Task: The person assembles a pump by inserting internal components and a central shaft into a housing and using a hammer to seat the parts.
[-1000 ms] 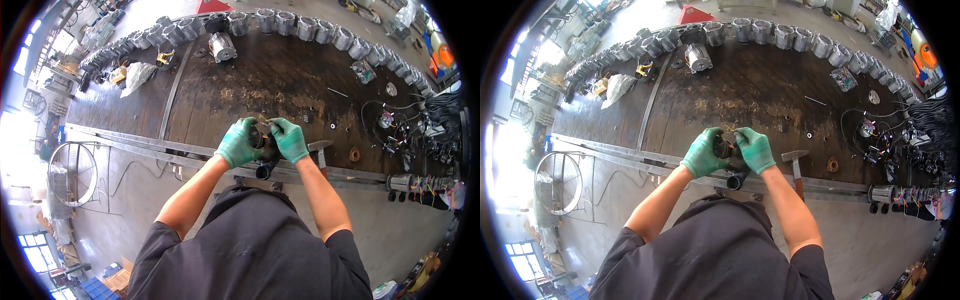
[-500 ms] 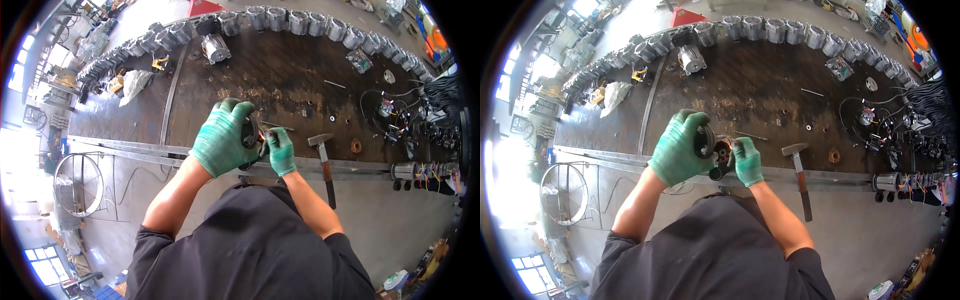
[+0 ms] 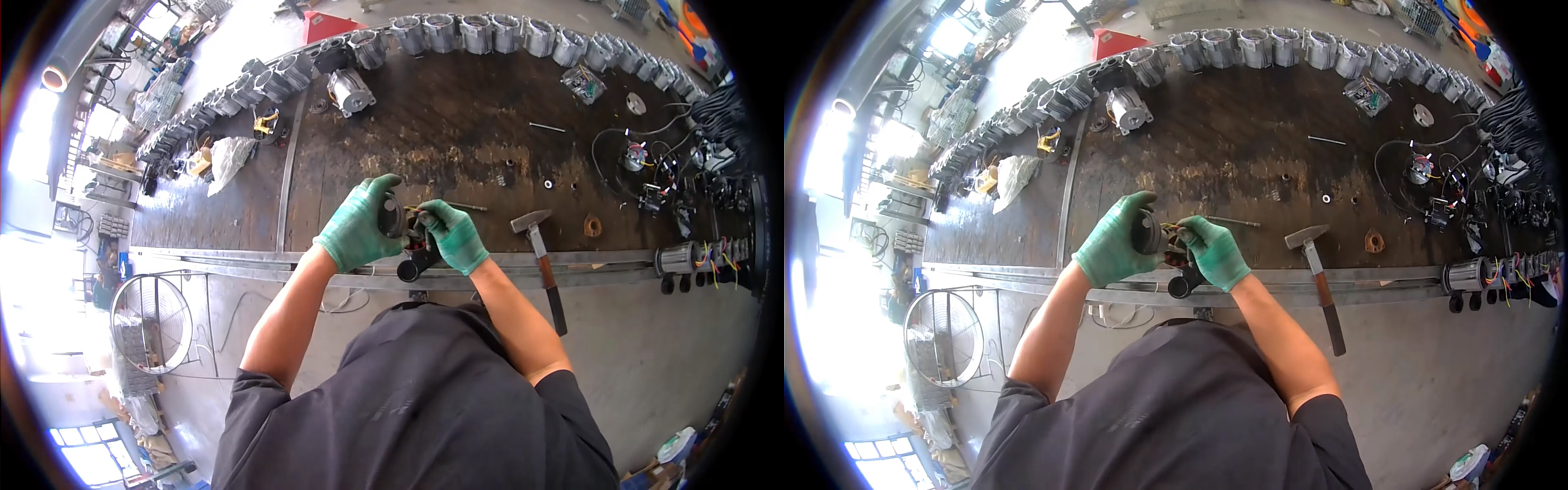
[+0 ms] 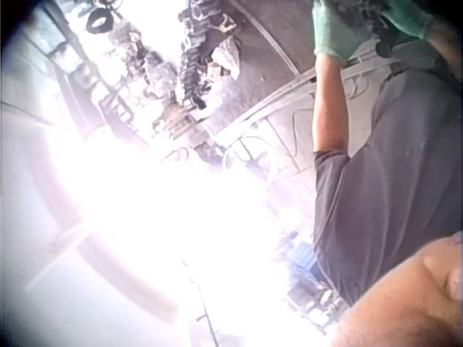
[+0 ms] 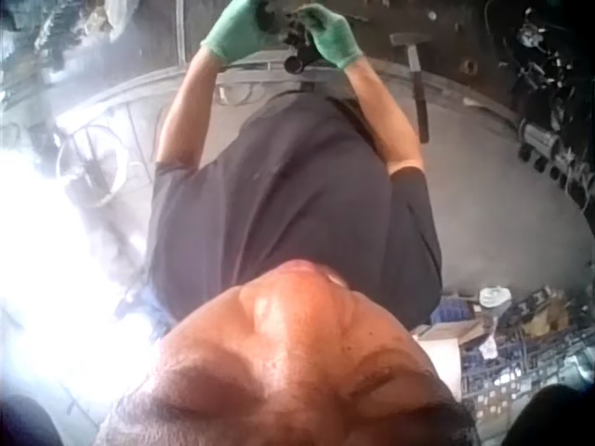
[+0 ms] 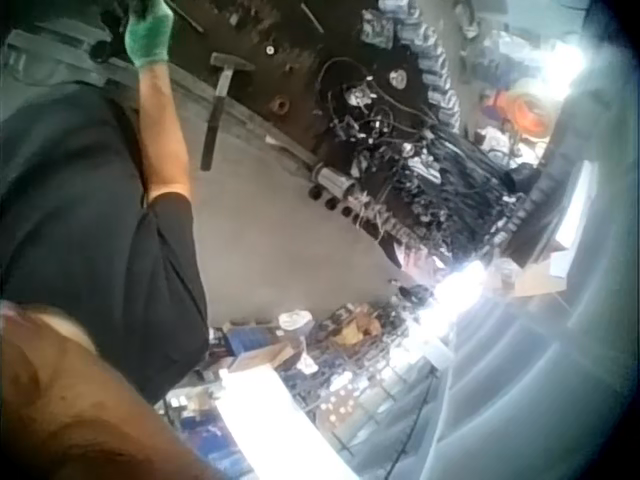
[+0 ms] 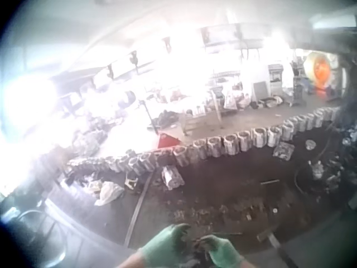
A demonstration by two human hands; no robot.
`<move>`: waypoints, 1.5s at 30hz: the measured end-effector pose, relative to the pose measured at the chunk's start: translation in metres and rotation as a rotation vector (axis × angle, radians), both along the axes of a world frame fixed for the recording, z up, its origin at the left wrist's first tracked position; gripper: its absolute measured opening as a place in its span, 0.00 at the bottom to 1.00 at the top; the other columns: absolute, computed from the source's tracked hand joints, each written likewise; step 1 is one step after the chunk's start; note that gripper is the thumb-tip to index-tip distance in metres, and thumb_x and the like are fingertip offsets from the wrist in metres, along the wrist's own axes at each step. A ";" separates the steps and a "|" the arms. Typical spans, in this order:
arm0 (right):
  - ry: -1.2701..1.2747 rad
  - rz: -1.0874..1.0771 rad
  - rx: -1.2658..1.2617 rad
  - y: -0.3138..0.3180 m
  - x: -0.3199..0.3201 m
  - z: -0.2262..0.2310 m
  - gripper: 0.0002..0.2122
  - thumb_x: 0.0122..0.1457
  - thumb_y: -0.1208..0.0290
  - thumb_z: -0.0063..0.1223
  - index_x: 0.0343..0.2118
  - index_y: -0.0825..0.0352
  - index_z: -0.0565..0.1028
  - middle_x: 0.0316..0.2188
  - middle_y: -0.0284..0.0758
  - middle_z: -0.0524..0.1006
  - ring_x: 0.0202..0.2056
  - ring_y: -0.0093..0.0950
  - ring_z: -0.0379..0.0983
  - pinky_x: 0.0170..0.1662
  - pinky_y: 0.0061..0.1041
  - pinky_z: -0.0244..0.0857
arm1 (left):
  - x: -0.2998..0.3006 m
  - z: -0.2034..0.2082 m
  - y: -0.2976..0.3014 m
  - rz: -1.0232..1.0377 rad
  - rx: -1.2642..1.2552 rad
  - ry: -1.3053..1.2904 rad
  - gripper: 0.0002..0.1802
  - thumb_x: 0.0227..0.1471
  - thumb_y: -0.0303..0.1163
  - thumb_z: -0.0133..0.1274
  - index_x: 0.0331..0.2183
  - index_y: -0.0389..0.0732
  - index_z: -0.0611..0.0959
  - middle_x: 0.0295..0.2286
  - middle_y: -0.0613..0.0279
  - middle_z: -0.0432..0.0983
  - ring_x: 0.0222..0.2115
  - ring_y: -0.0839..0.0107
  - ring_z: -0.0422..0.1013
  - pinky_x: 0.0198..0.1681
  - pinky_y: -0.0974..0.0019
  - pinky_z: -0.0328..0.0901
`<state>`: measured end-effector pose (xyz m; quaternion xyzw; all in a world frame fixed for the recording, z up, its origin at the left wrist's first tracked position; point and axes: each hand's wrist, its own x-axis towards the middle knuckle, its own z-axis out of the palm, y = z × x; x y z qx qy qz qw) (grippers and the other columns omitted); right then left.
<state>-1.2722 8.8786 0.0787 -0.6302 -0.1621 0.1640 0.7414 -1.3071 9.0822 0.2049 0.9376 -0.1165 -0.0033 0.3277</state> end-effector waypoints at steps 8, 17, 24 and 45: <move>0.183 0.049 0.202 -0.004 0.003 -0.002 0.08 0.68 0.68 0.58 0.46 0.65 0.79 0.26 0.24 0.77 0.22 0.13 0.70 0.25 0.16 0.65 | 0.011 -0.010 -0.011 -0.127 0.057 -0.018 0.52 0.32 0.34 0.74 0.60 0.38 0.69 0.46 0.45 0.74 0.46 0.46 0.72 0.52 0.53 0.69; 0.169 0.165 0.189 -0.007 0.010 0.000 0.12 0.68 0.66 0.58 0.49 0.67 0.78 0.31 0.26 0.78 0.26 0.14 0.73 0.29 0.16 0.69 | 0.018 -0.003 -0.014 -0.341 0.063 -0.050 0.53 0.33 0.35 0.73 0.61 0.40 0.68 0.49 0.46 0.72 0.49 0.46 0.71 0.54 0.51 0.69; 0.311 0.319 0.142 -0.019 0.014 0.002 0.15 0.66 0.67 0.60 0.53 0.67 0.77 0.38 0.27 0.80 0.35 0.16 0.76 0.39 0.20 0.73 | 0.023 -0.015 -0.007 -0.416 0.064 -0.015 0.56 0.32 0.35 0.74 0.63 0.40 0.66 0.55 0.45 0.66 0.53 0.46 0.69 0.56 0.52 0.69; 0.008 -0.004 -0.439 -0.006 0.006 0.061 0.15 0.64 0.70 0.60 0.51 0.70 0.76 0.37 0.39 0.83 0.38 0.25 0.81 0.42 0.26 0.74 | 0.034 -0.053 0.000 -0.413 -0.134 -0.124 0.56 0.27 0.35 0.79 0.58 0.40 0.67 0.51 0.48 0.66 0.50 0.49 0.70 0.53 0.54 0.72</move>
